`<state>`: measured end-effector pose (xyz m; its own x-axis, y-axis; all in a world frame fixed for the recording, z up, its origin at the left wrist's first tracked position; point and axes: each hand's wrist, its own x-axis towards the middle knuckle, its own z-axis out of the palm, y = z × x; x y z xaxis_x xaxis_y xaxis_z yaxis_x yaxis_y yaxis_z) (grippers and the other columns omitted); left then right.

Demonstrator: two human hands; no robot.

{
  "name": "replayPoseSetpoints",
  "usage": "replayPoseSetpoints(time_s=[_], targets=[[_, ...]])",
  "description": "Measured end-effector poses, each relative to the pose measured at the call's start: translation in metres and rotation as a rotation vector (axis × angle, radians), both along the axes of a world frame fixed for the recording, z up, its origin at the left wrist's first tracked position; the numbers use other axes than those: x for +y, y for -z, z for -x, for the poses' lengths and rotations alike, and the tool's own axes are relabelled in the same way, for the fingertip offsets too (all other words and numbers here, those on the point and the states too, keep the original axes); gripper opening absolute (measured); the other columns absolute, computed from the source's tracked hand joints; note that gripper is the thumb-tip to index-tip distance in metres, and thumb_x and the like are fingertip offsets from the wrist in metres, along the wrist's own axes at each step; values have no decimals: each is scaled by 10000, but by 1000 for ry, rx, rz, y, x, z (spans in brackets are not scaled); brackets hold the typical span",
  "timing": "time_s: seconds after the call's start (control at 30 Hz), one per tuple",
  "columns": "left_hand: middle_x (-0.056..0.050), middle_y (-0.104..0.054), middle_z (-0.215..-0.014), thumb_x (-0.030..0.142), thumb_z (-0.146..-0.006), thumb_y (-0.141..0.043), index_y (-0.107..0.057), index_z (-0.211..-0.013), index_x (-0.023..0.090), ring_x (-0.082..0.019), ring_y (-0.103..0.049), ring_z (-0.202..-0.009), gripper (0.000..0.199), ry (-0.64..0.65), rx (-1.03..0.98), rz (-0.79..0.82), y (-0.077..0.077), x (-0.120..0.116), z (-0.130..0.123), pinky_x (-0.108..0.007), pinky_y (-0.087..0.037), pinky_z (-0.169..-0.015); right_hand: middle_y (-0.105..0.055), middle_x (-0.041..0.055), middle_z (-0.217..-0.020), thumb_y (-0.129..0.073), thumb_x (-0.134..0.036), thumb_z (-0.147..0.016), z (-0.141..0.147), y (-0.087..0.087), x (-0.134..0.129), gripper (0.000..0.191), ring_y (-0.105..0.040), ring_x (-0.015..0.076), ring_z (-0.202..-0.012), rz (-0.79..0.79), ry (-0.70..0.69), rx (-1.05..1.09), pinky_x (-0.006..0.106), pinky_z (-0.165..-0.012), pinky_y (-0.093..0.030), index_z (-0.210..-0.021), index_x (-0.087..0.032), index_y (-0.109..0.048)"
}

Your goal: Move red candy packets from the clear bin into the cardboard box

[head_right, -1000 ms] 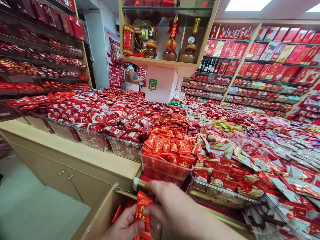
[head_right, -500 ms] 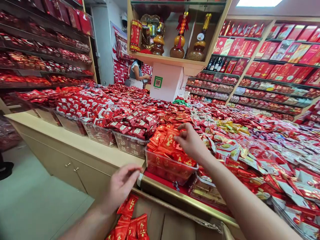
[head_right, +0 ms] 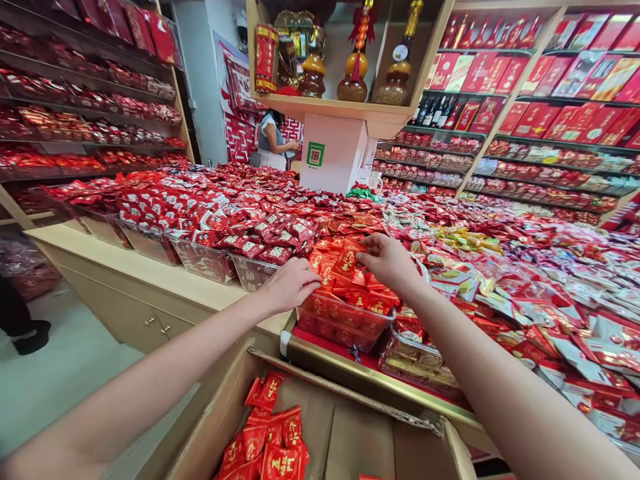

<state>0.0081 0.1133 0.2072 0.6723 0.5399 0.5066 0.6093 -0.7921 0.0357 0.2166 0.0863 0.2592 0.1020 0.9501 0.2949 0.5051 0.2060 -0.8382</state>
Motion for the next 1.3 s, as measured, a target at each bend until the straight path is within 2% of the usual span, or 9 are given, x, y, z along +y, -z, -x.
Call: replayPoseSetpoints(time_s=[0.23,0.43,0.7,0.93,1.2,1.3], targets=[[-56,-567,-734,336,-801,-420,-663,-732,203,-179,-506,-745,286,-5,146,55,-9,-3,-15,-288,-388,-683,-594,-6,-581,-591,-119,-709,-4,1,-9,125,-622,132,-568,42,9,109,217,-495,-522,-759,-156,-482],[-63,-623,-756,306,-798,-374,-659,-786,225,-193,-556,-767,297,-25,207,105,-14,-9,-24,-284,-411,-677,-605,9,-594,-598,-149,-713,-5,1,-14,115,-626,128,-582,40,-4,89,202,-508,-524,-717,-152,-483],[-37,-683,-759,357,-701,-479,-663,-835,275,-209,-611,-715,241,-138,317,228,-31,-4,-37,-258,-420,-544,-619,20,-612,-569,-134,-725,2,3,-20,86,-623,127,-547,60,52,11,209,-507,-521,-714,-159,-487],[3,-683,-768,351,-612,-570,-677,-780,304,-193,-600,-735,204,-55,419,229,-42,4,-47,-243,-395,-566,-602,10,-602,-588,-116,-705,-7,7,-23,123,-630,145,-565,14,23,95,251,-547,-541,-705,-161,-474],[12,-676,-715,357,-636,-529,-686,-767,302,-164,-576,-664,212,12,396,212,-36,11,-49,-232,-341,-514,-589,9,-597,-583,-108,-708,-6,6,-25,126,-626,139,-556,15,39,120,258,-554,-545,-692,-156,-468],[15,-674,-722,389,-618,-564,-681,-780,302,-167,-574,-668,218,9,349,218,-39,10,-44,-235,-344,-525,-598,19,-609,-560,-94,-719,-6,5,-28,111,-634,148,-593,10,35,114,259,-566,-544,-686,-154,-472]])
